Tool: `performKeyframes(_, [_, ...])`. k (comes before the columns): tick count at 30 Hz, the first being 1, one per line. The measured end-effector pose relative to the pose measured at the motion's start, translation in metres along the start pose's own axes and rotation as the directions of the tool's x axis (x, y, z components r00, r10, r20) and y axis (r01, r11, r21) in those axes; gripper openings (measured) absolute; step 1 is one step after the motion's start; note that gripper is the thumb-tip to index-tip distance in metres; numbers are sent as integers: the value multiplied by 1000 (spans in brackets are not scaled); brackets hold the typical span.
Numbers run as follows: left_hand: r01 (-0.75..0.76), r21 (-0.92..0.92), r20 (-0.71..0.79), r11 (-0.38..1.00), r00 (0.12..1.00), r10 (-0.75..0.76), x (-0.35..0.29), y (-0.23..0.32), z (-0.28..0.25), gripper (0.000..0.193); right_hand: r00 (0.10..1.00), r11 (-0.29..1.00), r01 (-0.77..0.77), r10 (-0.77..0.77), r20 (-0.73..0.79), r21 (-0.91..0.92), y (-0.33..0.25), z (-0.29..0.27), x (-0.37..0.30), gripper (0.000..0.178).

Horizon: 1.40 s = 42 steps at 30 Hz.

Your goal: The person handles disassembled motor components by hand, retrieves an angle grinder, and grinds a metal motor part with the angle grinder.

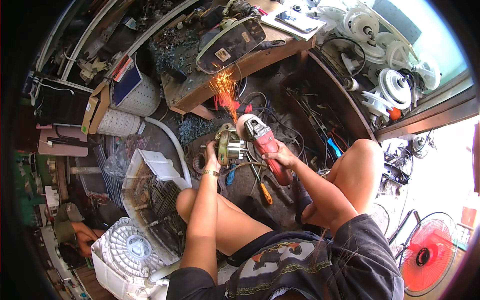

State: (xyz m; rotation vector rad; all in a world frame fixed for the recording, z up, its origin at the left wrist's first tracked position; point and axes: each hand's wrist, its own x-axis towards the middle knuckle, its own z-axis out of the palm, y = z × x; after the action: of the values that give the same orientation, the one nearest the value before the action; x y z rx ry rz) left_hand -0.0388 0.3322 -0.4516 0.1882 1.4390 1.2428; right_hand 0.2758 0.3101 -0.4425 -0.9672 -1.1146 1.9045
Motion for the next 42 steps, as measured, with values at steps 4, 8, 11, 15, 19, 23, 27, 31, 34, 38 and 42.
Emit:
performKeyframes(4, [50,-23,25,998,998,-49,7,-1,-5,16,1000,1000,12,-12,-17,-25,0,0,2,72])
performKeyframes(8, [81,-20,11,997,997,-81,6,-2,-4,16,1000,999,7,-8,-26,-47,0,0,1,72])
performKeyframes(11, [62,-29,16,998,998,-61,5,-4,0,17,999,999,-23,22,-41,-29,-1,-6,2,72])
performKeyframes(15, [38,8,-6,999,999,-38,5,-4,-5,20,999,1000,-11,12,-46,21,-5,-3,0,71])
performKeyframes(19, [52,-22,-23,998,998,-53,7,0,-13,23,999,999,-35,36,-21,33,-8,4,-1,67])
performKeyframes(23, [52,-18,-7,998,999,-52,8,-6,-2,25,999,999,33,-34,-27,-19,3,-4,2,67])
performKeyframes(27, [37,-22,2,999,999,-37,4,-6,-2,25,999,999,39,-39,-15,3,8,-2,5,69])
performKeyframes(31, [90,-50,39,995,995,-89,-3,-10,6,24,1000,1000,-3,2,-23,-25,11,-9,2,74])
performKeyframes(34, [68,-41,52,997,996,-66,-4,3,-15,26,1000,1000,-10,10,3,-1,-1,3,7,73])
performKeyframes(38, [161,-36,195,986,969,-151,-24,-25,22,41,987,999,-1,7,-161,36,-2,-32,-1,67])
performKeyframes(42, [325,-318,493,891,859,-137,-24,-53,17,56,982,991,4,21,-187,134,-37,-31,5,62])
